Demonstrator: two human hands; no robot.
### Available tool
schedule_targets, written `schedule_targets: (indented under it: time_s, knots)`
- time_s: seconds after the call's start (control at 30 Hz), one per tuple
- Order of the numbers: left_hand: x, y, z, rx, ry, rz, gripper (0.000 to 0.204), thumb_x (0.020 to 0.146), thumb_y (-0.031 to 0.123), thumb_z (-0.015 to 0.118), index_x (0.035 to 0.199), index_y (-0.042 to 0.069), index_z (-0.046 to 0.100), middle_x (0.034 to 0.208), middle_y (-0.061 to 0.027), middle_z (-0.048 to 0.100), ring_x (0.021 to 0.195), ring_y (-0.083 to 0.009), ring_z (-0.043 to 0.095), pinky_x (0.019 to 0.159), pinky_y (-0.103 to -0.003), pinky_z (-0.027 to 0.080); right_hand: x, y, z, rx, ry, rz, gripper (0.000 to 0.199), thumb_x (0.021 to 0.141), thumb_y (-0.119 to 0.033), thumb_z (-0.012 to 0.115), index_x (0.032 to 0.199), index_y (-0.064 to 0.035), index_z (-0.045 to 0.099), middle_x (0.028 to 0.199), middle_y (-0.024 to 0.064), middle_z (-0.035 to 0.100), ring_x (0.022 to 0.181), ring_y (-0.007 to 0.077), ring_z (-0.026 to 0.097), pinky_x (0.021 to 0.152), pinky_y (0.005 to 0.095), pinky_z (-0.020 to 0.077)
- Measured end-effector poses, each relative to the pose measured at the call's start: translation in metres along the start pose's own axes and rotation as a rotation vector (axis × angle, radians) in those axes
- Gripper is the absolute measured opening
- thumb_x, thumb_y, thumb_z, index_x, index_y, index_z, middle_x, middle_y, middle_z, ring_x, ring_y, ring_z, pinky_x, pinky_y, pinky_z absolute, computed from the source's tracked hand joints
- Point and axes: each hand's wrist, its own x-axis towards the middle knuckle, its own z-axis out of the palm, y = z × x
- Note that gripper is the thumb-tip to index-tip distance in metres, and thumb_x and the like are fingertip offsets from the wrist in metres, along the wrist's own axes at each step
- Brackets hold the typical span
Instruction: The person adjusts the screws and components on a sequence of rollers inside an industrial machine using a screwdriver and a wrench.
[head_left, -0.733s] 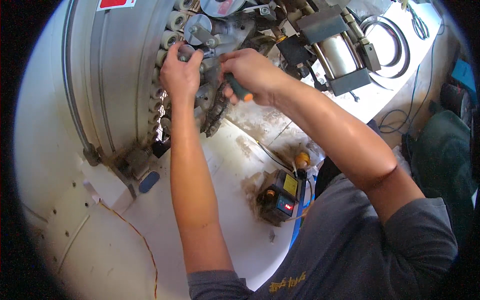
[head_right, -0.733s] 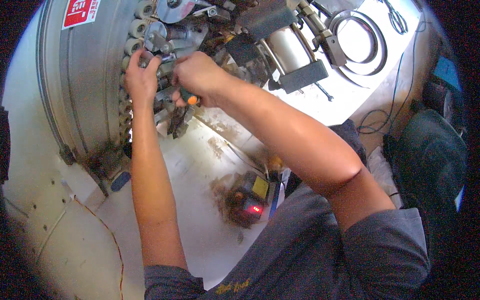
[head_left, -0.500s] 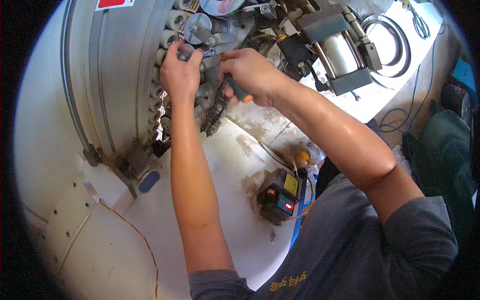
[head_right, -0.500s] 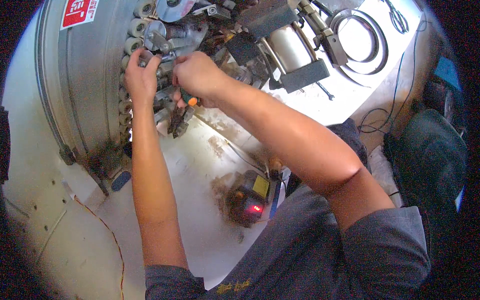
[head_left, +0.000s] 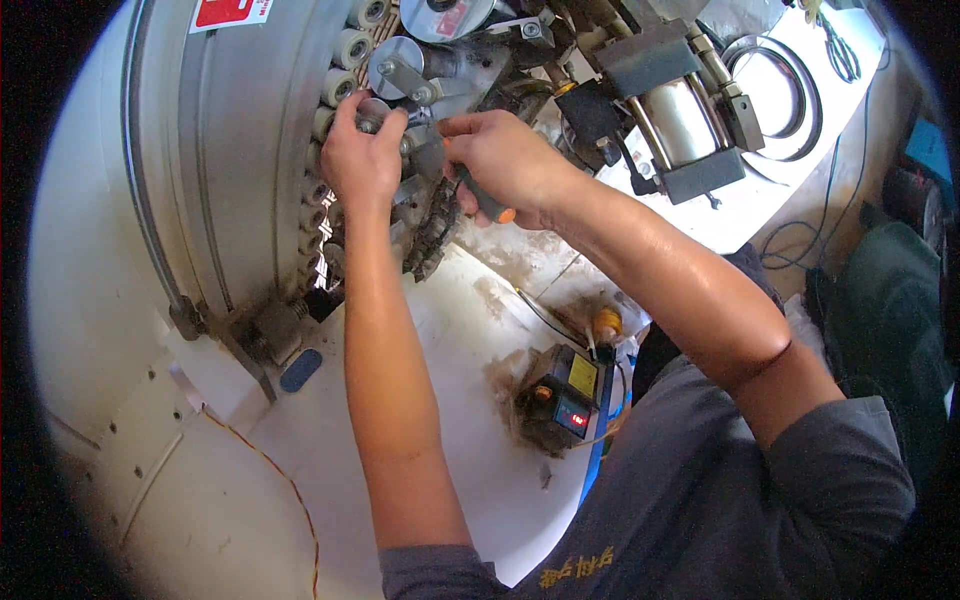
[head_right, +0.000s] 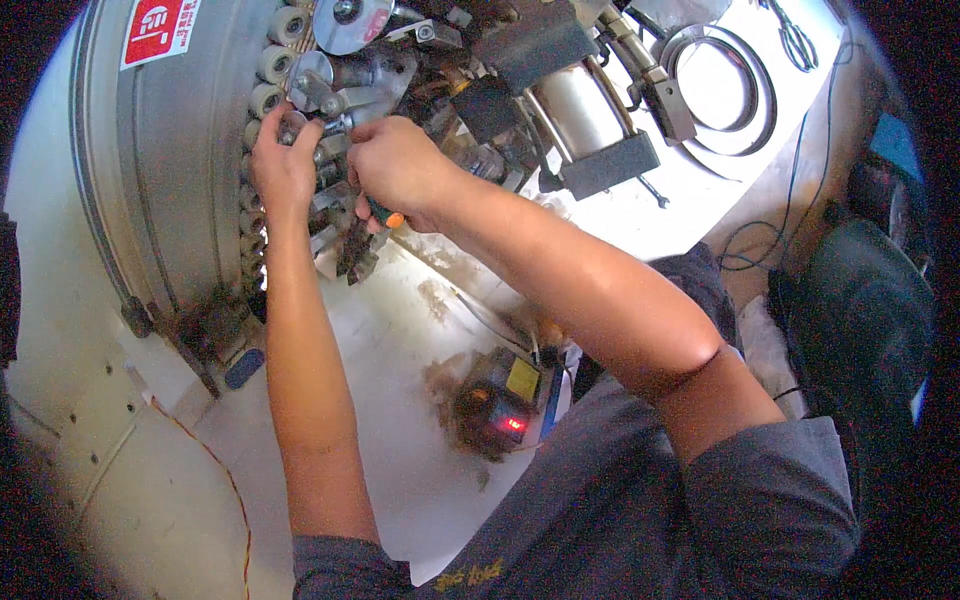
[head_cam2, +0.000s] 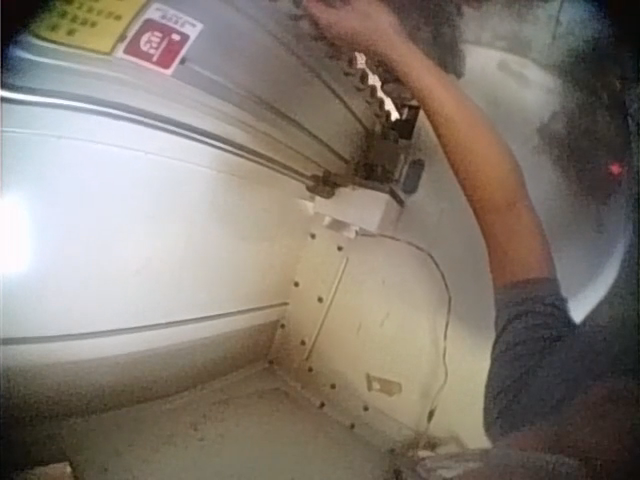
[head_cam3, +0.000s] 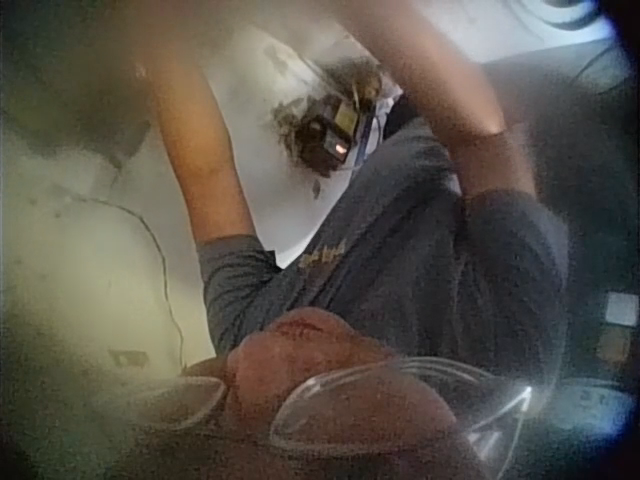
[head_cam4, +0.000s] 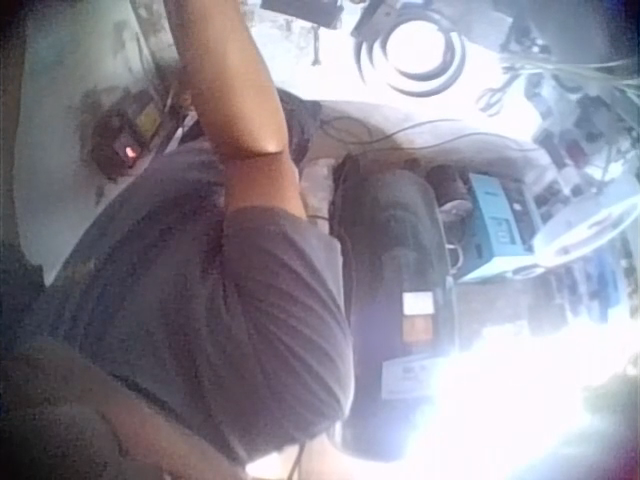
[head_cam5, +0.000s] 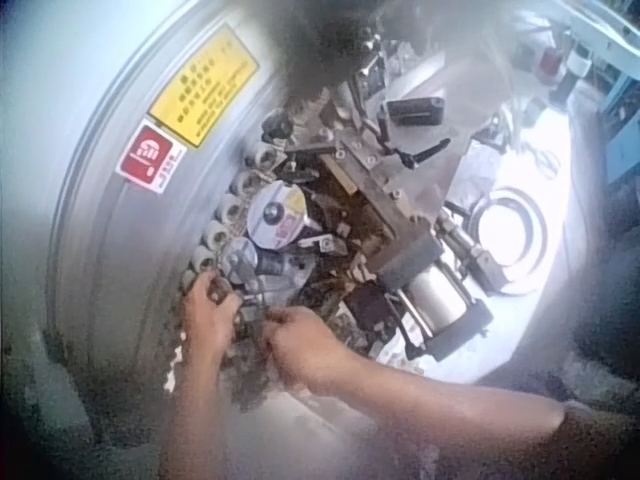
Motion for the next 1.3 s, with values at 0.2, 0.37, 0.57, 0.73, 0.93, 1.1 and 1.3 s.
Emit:
schedule_targets:
  time_s: [0.2,0.37,0.57,0.73,0.93,1.1,1.3]
  knots:
    - [0.000,-0.002,0.004,-0.007,-0.003,-0.008,0.063,0.079,0.038,0.079,0.128,0.001,0.066,0.112,-0.0219,0.073,0.103,-0.0348,0.068,0.096,-0.040,0.049,0.003,0.013,-0.016,-0.105,-0.004,-0.032,0.050,0.097,-0.010,0.053,0.147,0.0001,0.050,0.082,0.0067,0.061,0.049,0.0153,0.055,0.039,0.0320,0.0426]
    - [0.001,-0.012,0.009,-0.018,0.065,0.026,0.058,0.075,0.039,0.077,0.124,0.009,0.070,0.107,-0.0198,0.074,0.100,-0.0418,0.069,0.091,-0.047,0.051,-0.004,0.037,-0.021,-0.250,0.040,-0.151,0.046,0.103,-0.015,0.051,0.148,-0.0039,0.053,0.078,0.0035,0.062,0.055,0.0088,0.051,0.047,0.0272,0.0421]
    - [0.003,-0.014,0.009,-0.104,0.033,0.029,0.055,0.075,0.035,0.078,0.122,0.008,0.070,0.105,-0.0180,0.074,0.097,-0.0399,0.069,0.089,-0.045,0.052,0.004,0.032,-0.024,-0.499,0.091,-0.247,0.044,0.104,-0.015,0.051,0.145,-0.0022,0.057,0.075,0.0019,0.060,0.058,0.0092,0.050,0.054,0.0273,0.0457]
    - [0.002,-0.012,0.006,-0.089,-0.002,0.014,0.055,0.079,0.027,0.080,0.125,0.000,0.066,0.099,-0.0139,0.073,0.090,-0.0226,0.066,0.088,-0.034,0.050,0.009,0.032,-0.022,-0.431,0.086,-0.206,0.043,0.103,-0.014,0.051,0.144,-0.0018,0.058,0.073,0.0025,0.058,0.060,0.0099,0.051,0.056,0.0286,0.0470]
    - [0.006,-0.012,0.012,-0.067,0.036,0.014,0.056,0.073,0.034,0.078,0.121,0.008,0.070,0.102,-0.0176,0.075,0.096,-0.0371,0.070,0.089,-0.044,0.052,0.022,0.042,-0.023,-0.568,0.149,-0.384,0.041,0.102,-0.013,0.051,0.140,0.0013,0.059,0.073,0.0054,0.060,0.063,0.0095,0.050,0.059,0.0294,0.0477]
    - [0.000,-0.011,0.008,-0.121,0.045,0.042,0.055,0.073,0.033,0.077,0.121,0.007,0.070,0.101,-0.0176,0.075,0.095,-0.0373,0.070,0.089,-0.044,0.052,0.010,0.036,-0.026,-0.533,0.117,-0.350,0.042,0.102,-0.013,0.050,0.140,0.0006,0.060,0.066,0.0018,0.055,0.058,0.0088,0.046,0.056,0.0290,0.0449]
    - [0.001,-0.003,0.003,-0.109,-0.013,-0.010,0.056,0.079,0.026,0.079,0.125,-0.002,0.067,0.111,-0.0160,0.072,0.101,-0.0259,0.066,0.095,-0.037,0.049,0.005,0.023,-0.026,-0.512,0.078,-0.224,0.041,0.100,-0.013,0.050,0.137,-0.0001,0.062,0.069,0.0125,0.060,0.055,0.0181,0.056,0.053,0.0346,0.0463]
